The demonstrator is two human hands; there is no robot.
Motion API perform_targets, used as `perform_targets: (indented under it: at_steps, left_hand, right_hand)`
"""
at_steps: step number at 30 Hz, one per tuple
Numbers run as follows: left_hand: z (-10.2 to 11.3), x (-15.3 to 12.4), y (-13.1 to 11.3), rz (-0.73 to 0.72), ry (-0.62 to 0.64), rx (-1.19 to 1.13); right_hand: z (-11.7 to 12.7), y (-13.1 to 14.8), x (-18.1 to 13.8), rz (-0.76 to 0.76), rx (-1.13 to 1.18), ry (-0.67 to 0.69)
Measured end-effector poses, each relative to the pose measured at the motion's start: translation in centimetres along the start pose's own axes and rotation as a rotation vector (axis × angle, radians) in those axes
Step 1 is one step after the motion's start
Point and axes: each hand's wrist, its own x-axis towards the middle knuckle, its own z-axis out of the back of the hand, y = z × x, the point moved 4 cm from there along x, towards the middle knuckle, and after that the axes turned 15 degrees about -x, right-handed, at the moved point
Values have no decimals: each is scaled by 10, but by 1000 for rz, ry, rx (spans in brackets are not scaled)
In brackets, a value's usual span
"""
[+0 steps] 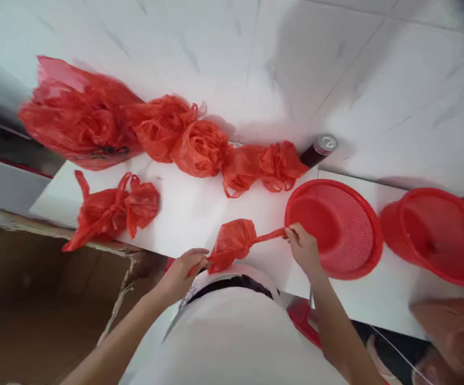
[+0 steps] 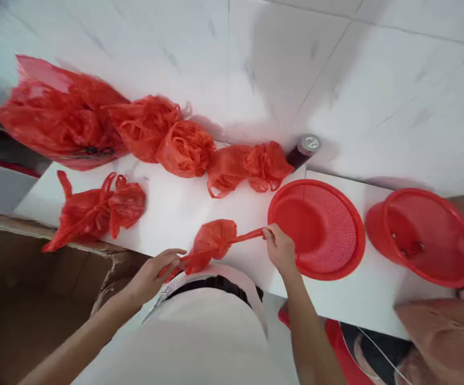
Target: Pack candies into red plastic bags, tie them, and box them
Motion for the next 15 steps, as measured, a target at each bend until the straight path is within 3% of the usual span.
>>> perform_targets:
  at_steps: [5, 8, 11, 15]
  left_hand:
    - [-10, 12, -12, -125, -11, -137]
    - [-23, 26, -15, -267, -81, -198]
    - [-38, 48, 0, -293, -188, -143]
    - [-50, 83, 34, -217, -344, -45]
  right_hand:
    - [-9, 13, 8, -148, 224, -111]
    - [-23, 35, 6, -101, 119, -98]
    - [-54, 58, 0, 16, -57, 0]
    - [-104, 70, -2, 108, -193, 55]
